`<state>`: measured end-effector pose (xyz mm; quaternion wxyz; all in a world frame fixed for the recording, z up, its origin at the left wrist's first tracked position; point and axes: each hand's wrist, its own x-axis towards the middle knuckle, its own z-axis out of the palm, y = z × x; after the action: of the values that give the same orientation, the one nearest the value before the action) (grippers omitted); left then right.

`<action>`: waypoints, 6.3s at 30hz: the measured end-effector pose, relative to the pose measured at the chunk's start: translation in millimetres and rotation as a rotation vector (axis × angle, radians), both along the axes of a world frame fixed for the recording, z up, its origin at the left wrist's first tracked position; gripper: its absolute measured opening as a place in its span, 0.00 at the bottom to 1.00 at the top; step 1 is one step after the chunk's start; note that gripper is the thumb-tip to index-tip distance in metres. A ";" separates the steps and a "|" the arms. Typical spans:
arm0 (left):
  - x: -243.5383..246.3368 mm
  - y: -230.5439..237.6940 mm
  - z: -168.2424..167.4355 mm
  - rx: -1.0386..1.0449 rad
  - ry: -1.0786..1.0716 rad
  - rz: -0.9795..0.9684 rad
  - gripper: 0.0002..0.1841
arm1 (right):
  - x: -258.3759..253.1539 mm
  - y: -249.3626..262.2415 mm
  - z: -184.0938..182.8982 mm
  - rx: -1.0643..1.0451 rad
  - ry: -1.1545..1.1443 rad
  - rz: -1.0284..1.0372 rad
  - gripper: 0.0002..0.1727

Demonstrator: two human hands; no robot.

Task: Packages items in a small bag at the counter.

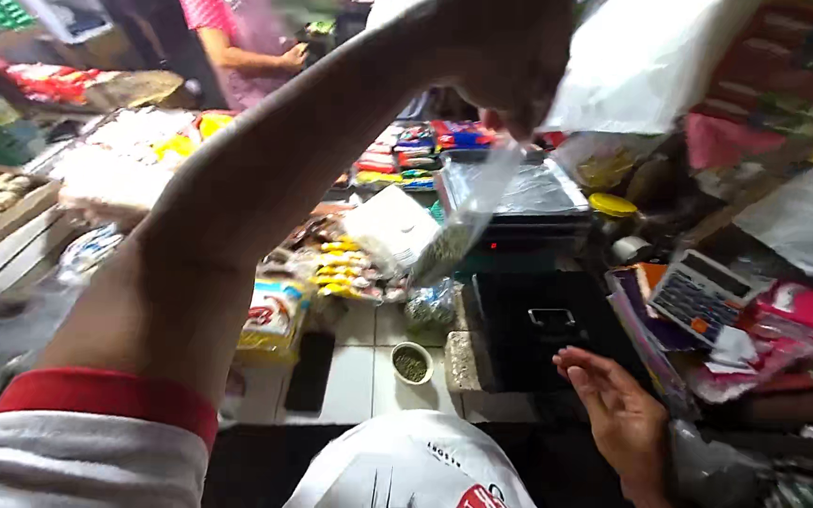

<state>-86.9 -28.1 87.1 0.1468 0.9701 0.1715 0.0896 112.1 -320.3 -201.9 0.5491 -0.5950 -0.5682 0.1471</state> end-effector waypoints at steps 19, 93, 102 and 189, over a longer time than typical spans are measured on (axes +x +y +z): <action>-209.0 -109.4 -309.1 -0.552 -0.328 0.327 0.51 | -224.9 164.0 -5.4 -0.372 0.747 0.749 0.27; -142.7 -142.3 -498.8 -0.679 -0.887 0.911 0.17 | -212.2 163.7 -107.4 -0.526 -0.272 0.922 0.19; -138.1 -142.9 -498.1 -0.201 -0.723 1.019 0.16 | -209.9 163.4 -72.2 -0.497 -0.180 0.740 0.19; -137.9 -130.2 -539.3 -0.086 -0.771 0.804 0.14 | -200.3 131.8 -20.9 -0.181 -0.536 0.931 0.07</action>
<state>-224.8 -158.3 -452.2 0.1924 0.7184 0.4656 0.4797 -88.2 -188.5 -222.7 0.2083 -0.3420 -0.8768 0.2662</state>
